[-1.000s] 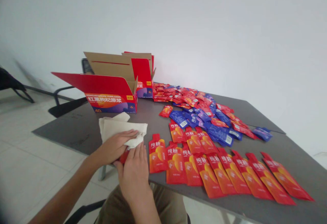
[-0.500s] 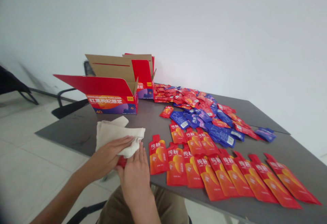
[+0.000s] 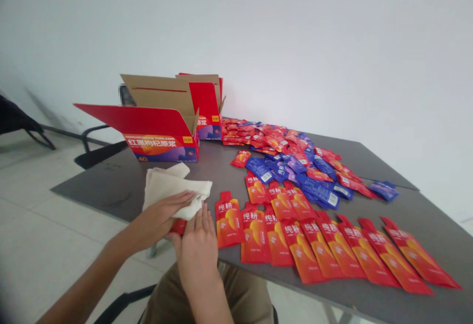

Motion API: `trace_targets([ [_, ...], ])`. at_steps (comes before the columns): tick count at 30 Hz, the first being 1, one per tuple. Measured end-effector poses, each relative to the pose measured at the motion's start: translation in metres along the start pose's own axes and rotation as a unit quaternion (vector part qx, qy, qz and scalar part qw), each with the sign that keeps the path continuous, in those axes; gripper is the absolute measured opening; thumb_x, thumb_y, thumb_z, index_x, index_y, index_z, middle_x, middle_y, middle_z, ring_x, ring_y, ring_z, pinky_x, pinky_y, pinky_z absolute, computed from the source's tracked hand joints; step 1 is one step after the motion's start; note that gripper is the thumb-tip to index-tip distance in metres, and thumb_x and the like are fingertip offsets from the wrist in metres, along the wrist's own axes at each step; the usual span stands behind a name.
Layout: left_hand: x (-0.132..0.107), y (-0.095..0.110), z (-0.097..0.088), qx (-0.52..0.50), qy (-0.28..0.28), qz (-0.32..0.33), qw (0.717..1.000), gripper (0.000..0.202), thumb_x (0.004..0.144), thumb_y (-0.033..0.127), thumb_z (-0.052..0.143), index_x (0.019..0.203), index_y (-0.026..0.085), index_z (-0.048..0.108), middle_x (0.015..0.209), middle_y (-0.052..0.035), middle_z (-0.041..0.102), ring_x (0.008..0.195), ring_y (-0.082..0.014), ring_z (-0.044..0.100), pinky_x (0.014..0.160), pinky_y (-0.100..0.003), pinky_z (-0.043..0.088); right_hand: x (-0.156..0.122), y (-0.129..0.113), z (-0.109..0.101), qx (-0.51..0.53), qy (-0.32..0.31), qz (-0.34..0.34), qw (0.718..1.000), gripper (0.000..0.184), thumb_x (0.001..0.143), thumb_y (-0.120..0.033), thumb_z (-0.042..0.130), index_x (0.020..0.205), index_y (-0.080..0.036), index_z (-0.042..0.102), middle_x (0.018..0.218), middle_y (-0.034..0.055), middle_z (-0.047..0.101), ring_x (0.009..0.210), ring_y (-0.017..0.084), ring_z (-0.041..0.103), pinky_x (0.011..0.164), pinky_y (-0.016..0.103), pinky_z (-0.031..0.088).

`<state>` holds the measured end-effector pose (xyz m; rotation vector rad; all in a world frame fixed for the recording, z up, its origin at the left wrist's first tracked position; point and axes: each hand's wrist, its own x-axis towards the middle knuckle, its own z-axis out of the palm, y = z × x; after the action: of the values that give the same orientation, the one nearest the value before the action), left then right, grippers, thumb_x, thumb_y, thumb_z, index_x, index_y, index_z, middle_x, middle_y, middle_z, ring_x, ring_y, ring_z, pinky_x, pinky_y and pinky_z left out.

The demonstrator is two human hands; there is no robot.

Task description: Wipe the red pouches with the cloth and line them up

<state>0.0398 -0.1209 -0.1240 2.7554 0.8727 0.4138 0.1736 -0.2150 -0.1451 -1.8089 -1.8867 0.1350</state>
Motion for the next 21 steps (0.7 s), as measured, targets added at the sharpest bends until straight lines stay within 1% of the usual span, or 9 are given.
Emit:
trace_targets([
  [2,-0.016,0.003,0.0,0.004,0.005,-0.009,1.0,0.063,0.078,0.003,0.035,0.137,0.017,0.049,0.147,-0.0057,0.044,0.137,-0.0152,0.038,0.115,-0.037,0.03,0.0,0.001,0.002,0.004,0.005,-0.007,1.0,0.063,0.086,-0.037,0.064,0.134,0.001,0.05,0.143,0.0258,0.042,0.135,0.033,0.039,0.113,0.044,0.035],
  [4,-0.018,0.005,0.001,0.011,0.004,-0.015,1.0,0.063,0.077,0.002,0.036,0.137,0.015,0.05,0.147,-0.0069,0.045,0.137,-0.0166,0.038,0.115,-0.038,0.031,0.0,0.001,0.002,0.003,0.005,-0.011,1.0,0.063,0.085,-0.036,0.064,0.135,0.0,0.049,0.144,0.0256,0.04,0.136,0.033,0.038,0.113,0.044,0.034],
  [8,0.01,0.002,0.001,0.019,-0.002,-0.021,1.0,0.065,0.074,0.001,0.036,0.136,0.014,0.051,0.144,-0.0085,0.048,0.137,-0.0184,0.039,0.115,-0.039,0.031,0.0,-0.001,-0.002,-0.004,0.003,-0.006,1.0,0.061,0.086,-0.037,0.063,0.133,0.0,0.051,0.138,0.0261,0.049,0.132,0.034,0.044,0.112,0.046,0.035],
  [10,0.019,0.001,0.0,0.025,-0.002,-0.027,0.999,0.066,0.073,0.0,0.036,0.135,0.014,0.052,0.143,-0.0086,0.049,0.136,-0.0191,0.041,0.115,-0.039,0.031,0.0,-0.002,-0.003,-0.002,0.006,-0.005,1.0,0.061,0.087,-0.039,0.062,0.133,-0.001,0.052,0.136,0.0258,0.051,0.131,0.033,0.045,0.111,0.046,0.037],
  [12,0.014,0.001,0.0,0.025,0.0,-0.014,1.0,0.066,0.074,0.0,0.036,0.136,0.015,0.051,0.144,-0.0079,0.048,0.136,-0.0184,0.041,0.115,-0.039,0.032,-0.001,-0.002,-0.003,0.002,0.007,-0.004,1.0,0.06,0.087,-0.038,0.062,0.133,0.0,0.052,0.137,0.0257,0.05,0.132,0.033,0.044,0.112,0.045,0.036],
  [14,-0.001,0.003,0.001,0.021,0.003,0.004,1.0,0.065,0.076,0.0,0.035,0.137,0.016,0.05,0.146,-0.0068,0.045,0.137,-0.0173,0.039,0.115,-0.038,0.032,-0.001,-0.002,-0.002,0.009,0.004,-0.002,1.0,0.059,0.087,-0.036,0.063,0.133,0.0,0.052,0.14,0.0258,0.046,0.135,0.032,0.04,0.113,0.044,0.035],
  [17,-0.013,0.003,0.002,0.022,0.01,-0.001,1.0,0.066,0.075,0.0,0.036,0.138,0.017,0.049,0.147,-0.0063,0.045,0.137,-0.0172,0.039,0.114,-0.04,0.033,-0.001,-0.002,-0.001,0.012,-0.001,-0.005,1.0,0.059,0.087,-0.035,0.062,0.133,0.0,0.051,0.144,0.0262,0.04,0.137,0.032,0.036,0.114,0.044,0.033],
  [19,-0.005,0.0,0.003,0.027,0.012,-0.01,1.0,0.065,0.075,0.0,0.036,0.136,0.016,0.05,0.145,-0.0075,0.047,0.136,-0.0177,0.04,0.114,-0.041,0.033,-0.001,-0.002,-0.001,0.009,0.002,-0.004,1.0,0.06,0.088,-0.037,0.061,0.134,0.0,0.05,0.143,0.0268,0.041,0.136,0.032,0.037,0.113,0.045,0.033],
  [21,0.01,-0.004,0.004,0.031,0.015,-0.018,0.999,0.064,0.074,0.0,0.036,0.135,0.014,0.052,0.143,-0.0085,0.049,0.136,-0.0184,0.041,0.114,-0.04,0.033,0.0,-0.002,-0.002,0.005,0.005,-0.002,1.0,0.062,0.088,-0.039,0.059,0.136,0.0,0.048,0.141,0.0274,0.043,0.135,0.033,0.039,0.112,0.046,0.035],
])
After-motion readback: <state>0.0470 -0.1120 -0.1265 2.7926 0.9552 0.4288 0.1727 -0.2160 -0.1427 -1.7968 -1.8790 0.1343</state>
